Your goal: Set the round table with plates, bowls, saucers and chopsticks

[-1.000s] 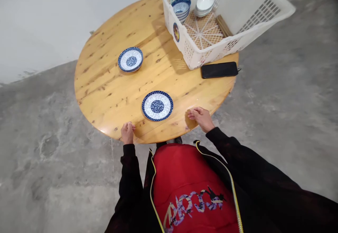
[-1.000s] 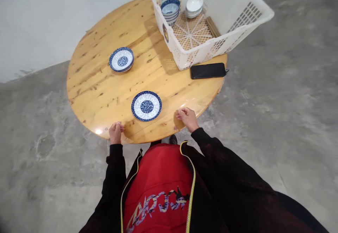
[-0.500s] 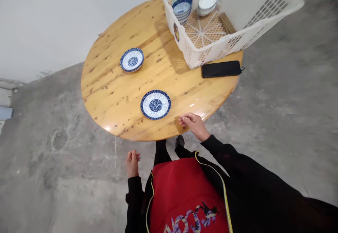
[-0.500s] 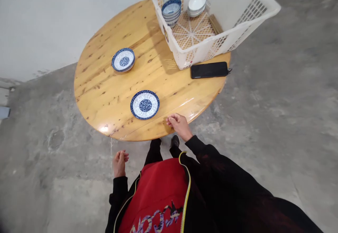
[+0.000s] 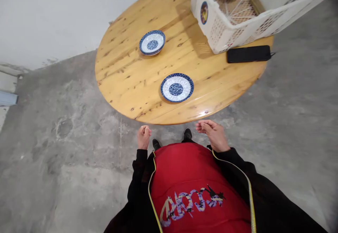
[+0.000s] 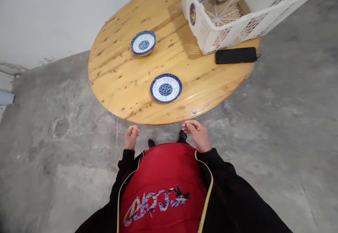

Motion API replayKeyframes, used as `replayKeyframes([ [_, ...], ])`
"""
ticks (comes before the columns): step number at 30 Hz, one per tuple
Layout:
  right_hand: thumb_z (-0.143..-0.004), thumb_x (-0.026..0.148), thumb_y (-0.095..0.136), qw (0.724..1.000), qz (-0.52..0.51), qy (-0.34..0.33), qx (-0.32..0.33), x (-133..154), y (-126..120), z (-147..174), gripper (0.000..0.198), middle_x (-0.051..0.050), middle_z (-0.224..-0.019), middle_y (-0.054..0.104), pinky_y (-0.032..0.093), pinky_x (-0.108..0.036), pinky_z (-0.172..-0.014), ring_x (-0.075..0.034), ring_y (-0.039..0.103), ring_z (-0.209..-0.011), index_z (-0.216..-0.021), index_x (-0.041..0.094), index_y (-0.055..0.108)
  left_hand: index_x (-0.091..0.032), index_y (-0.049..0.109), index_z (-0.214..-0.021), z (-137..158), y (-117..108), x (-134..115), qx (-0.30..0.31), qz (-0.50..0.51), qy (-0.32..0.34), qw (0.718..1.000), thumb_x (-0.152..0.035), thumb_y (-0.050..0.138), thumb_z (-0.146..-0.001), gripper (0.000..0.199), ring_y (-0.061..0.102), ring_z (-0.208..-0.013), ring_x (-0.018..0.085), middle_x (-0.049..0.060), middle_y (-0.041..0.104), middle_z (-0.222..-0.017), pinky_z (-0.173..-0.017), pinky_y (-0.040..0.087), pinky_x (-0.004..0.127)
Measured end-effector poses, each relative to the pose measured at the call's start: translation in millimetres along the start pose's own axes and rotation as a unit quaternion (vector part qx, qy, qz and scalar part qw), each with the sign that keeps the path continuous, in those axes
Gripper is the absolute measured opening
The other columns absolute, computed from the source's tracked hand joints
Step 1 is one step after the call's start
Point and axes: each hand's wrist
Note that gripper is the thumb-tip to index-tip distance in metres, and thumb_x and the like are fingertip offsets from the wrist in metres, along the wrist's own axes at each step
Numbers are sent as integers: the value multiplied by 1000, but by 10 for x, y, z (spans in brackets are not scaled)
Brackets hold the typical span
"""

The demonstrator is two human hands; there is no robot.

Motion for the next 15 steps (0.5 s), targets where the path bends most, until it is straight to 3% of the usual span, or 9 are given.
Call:
replayKeyframes([
  [4,-66,52,81,1000,-14,-9,-8,-188,587,302,37,-6,-78,73,56,-29,-60,-17,67,-65,-81,21,69,-19,61,-82,-123,-625,292,-10,-10,-4,1000,-37,52,-85,20,58,-57,12,1,65,-70,-59,46,25],
  [9,-66,54,79,999,9,3,49,-422,1387,671,38,-7,-79,73,55,-29,-60,-17,67,-65,-80,20,69,-18,61,-83,-236,-1372,692,-59,0,-42,997,-32,51,-84,17,58,-56,12,0,65,-68,-59,45,25],
  [15,-68,55,78,996,41,-10,75,-524,1864,861,39,-7,-78,73,54,-29,-59,-17,66,-65,-81,20,69,-18,62,-81,-307,-1823,964,-62,20,-29,997,-40,54,-83,23,58,-56,13,0,65,-68,-60,46,25],
])
Point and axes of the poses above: each hand's wrist, its own z-axis away from the middle knuckle, its own y-axis out of the palm, x = y × z
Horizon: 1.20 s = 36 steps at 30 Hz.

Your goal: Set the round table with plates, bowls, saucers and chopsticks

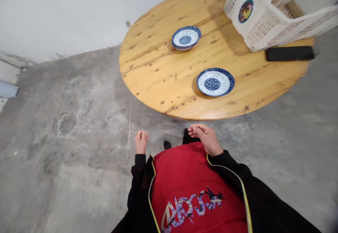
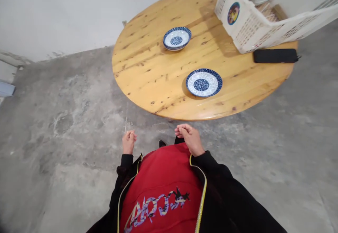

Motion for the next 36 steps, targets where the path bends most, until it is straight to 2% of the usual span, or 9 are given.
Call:
replayKeyframes([
  [7,-61,58,81,1000,1,24,13,116,328,-133,44,-7,-75,73,54,-28,-58,-17,65,-62,-78,19,70,-20,62,-79,-149,-36,96,6,18,6,1000,-49,57,-80,30,58,-56,14,1,65,-67,-60,48,27],
  [12,-62,60,80,998,-6,32,46,173,653,-431,44,-7,-73,72,53,-28,-56,-17,66,-61,-72,19,67,-20,65,-82,-489,-83,-64,11,-9,31,999,-51,56,-82,32,59,-58,16,3,66,-69,-62,49,29],
  [15,-62,61,79,998,-24,30,47,242,789,-656,44,-6,-73,72,54,-29,-56,-18,66,-60,-69,20,64,-21,65,-83,-831,-92,-328,14,-33,54,998,-50,56,-83,31,60,-60,17,3,66,-72,-64,50,30],
  [18,-63,61,79,998,-47,27,21,377,859,-907,44,-7,-75,72,55,-30,-58,-19,67,-63,-73,20,68,-22,65,-85,-1216,-13,-711,40,-50,80,995,-47,55,-85,27,61,-63,17,3,67,-74,-65,50,29],
  [25,-65,59,79,994,-91,-21,-57,871,842,-1686,42,-8,-79,73,56,-32,-62,-20,67,-68,-76,20,70,-22,63,-80,-2031,473,-1581,122,-87,139,979,-43,54,-87,23,61,-62,16,2,66,-72,-65,48,28],
  [30,-70,53,75,992,-74,-64,-83,1190,775,-2264,34,-7,-78,72,56,-31,-63,-19,66,-69,-76,20,69,-21,62,-80,-2421,837,-1927,178,-104,166,964,-40,54,-88,22,61,-61,15,2,65,-71,-64,48,28],
  [36,-68,44,73,983,-58,-95,-145,1539,632,-2927,27,-5,-78,71,53,-27,-57,-15,63,-62,-76,18,69,-20,61,-81,-2904,1140,-2323,213,-121,182,952,-37,51,-89,21,62,-60,15,1,65,-71,-64,47,27],
])
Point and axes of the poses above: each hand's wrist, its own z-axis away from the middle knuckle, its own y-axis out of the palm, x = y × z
